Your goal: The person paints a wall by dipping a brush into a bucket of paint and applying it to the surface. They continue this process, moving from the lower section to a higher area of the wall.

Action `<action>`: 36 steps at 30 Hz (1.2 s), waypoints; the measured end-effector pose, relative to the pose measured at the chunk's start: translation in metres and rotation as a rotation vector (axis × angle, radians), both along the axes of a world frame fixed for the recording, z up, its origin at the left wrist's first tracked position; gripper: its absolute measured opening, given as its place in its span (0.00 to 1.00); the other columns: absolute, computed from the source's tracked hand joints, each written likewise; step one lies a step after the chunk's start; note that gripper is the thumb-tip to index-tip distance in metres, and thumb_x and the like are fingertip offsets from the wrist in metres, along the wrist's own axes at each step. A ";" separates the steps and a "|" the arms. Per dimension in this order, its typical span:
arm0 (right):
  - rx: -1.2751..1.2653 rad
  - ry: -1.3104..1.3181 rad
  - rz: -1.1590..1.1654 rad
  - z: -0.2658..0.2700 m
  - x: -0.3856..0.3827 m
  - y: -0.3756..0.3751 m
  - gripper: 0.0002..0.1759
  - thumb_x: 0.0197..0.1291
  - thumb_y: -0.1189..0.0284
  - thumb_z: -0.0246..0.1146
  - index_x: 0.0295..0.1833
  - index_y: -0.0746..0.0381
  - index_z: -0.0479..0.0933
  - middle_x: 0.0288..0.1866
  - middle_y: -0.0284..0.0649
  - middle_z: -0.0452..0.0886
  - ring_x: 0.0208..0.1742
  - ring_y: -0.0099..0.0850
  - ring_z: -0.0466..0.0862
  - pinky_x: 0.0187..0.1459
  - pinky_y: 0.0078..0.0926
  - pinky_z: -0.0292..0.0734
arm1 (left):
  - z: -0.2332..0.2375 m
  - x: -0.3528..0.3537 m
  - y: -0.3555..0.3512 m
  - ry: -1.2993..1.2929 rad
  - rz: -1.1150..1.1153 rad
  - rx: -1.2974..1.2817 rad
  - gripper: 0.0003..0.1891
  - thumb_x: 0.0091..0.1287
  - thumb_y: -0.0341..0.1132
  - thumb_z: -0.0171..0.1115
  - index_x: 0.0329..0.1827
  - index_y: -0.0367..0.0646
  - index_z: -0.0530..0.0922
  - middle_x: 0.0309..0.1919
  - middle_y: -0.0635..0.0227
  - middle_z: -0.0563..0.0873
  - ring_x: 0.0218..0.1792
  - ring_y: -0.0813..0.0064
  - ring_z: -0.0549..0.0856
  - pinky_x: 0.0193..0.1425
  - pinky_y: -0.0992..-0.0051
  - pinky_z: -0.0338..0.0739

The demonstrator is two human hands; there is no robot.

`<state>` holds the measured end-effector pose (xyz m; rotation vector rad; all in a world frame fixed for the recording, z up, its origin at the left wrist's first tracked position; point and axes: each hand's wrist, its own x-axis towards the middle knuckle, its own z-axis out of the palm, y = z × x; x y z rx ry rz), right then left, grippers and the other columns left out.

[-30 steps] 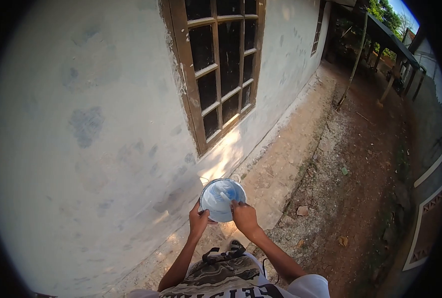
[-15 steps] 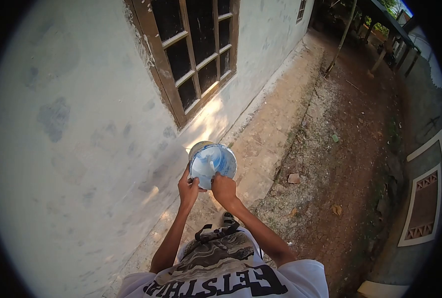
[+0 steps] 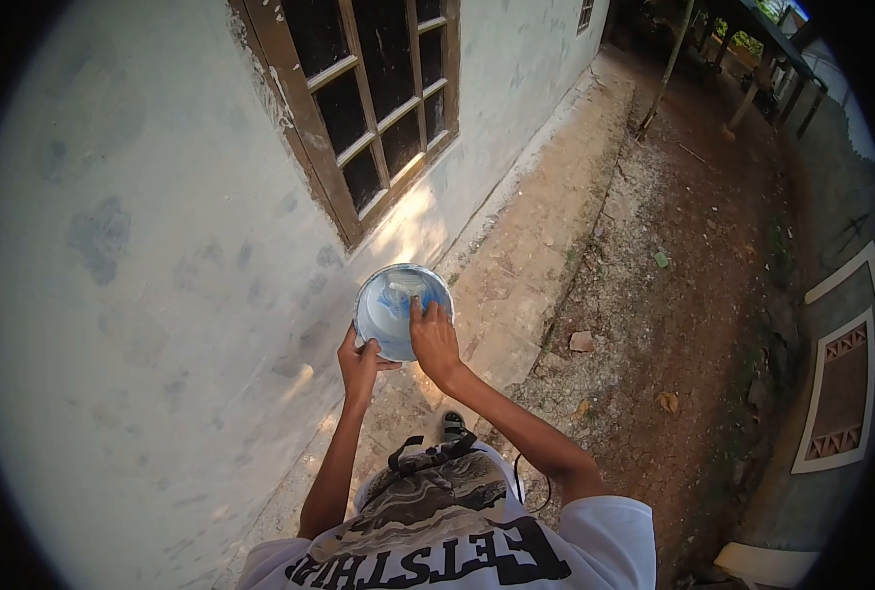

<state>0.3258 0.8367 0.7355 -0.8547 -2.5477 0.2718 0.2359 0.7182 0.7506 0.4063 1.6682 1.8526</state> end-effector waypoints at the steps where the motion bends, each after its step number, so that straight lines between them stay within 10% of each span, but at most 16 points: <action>1: 0.012 -0.007 0.037 -0.005 -0.004 0.001 0.23 0.63 0.76 0.56 0.65 0.68 0.70 0.44 0.56 0.75 0.46 0.50 0.79 0.43 0.43 0.80 | 0.003 0.001 0.001 -0.001 0.013 0.011 0.31 0.64 0.19 0.47 0.74 0.36 0.61 0.31 0.64 0.78 0.27 0.63 0.87 0.32 0.62 0.91; 4: -0.004 0.002 0.169 -0.008 -0.009 0.002 0.24 0.63 0.76 0.56 0.66 0.68 0.70 0.45 0.56 0.75 0.47 0.51 0.79 0.44 0.43 0.80 | 0.000 -0.007 -0.002 0.084 -0.022 -0.039 0.33 0.65 0.17 0.48 0.75 0.39 0.60 0.42 0.50 0.84 0.33 0.62 0.88 0.33 0.67 0.91; 11: 0.109 -0.069 0.487 -0.005 -0.002 0.002 0.27 0.57 0.79 0.57 0.64 0.68 0.72 0.47 0.55 0.75 0.50 0.51 0.79 0.54 0.42 0.77 | -0.005 -0.018 -0.014 0.089 0.006 -0.016 0.32 0.65 0.17 0.49 0.75 0.39 0.60 0.39 0.53 0.84 0.30 0.66 0.87 0.32 0.68 0.91; 16: 0.070 -0.172 0.485 0.018 0.013 0.002 0.27 0.56 0.80 0.57 0.65 0.67 0.72 0.49 0.56 0.74 0.52 0.50 0.78 0.57 0.41 0.75 | -0.006 -0.021 -0.019 0.017 0.042 -0.008 0.31 0.63 0.19 0.48 0.74 0.36 0.62 0.30 0.65 0.78 0.27 0.66 0.86 0.31 0.64 0.91; 26: 0.012 -0.062 0.042 0.007 -0.011 -0.021 0.28 0.58 0.81 0.55 0.67 0.71 0.68 0.50 0.59 0.72 0.50 0.54 0.76 0.52 0.45 0.75 | -0.003 -0.005 -0.015 -0.045 0.003 0.019 0.33 0.64 0.17 0.48 0.76 0.38 0.58 0.40 0.54 0.82 0.31 0.66 0.87 0.33 0.67 0.91; 36: -0.186 0.039 0.386 -0.005 -0.006 -0.009 0.24 0.62 0.77 0.59 0.65 0.69 0.71 0.45 0.60 0.74 0.47 0.54 0.78 0.50 0.45 0.76 | -0.013 -0.011 -0.024 0.094 0.016 -0.011 0.33 0.65 0.16 0.47 0.76 0.39 0.59 0.40 0.55 0.80 0.32 0.63 0.87 0.33 0.66 0.92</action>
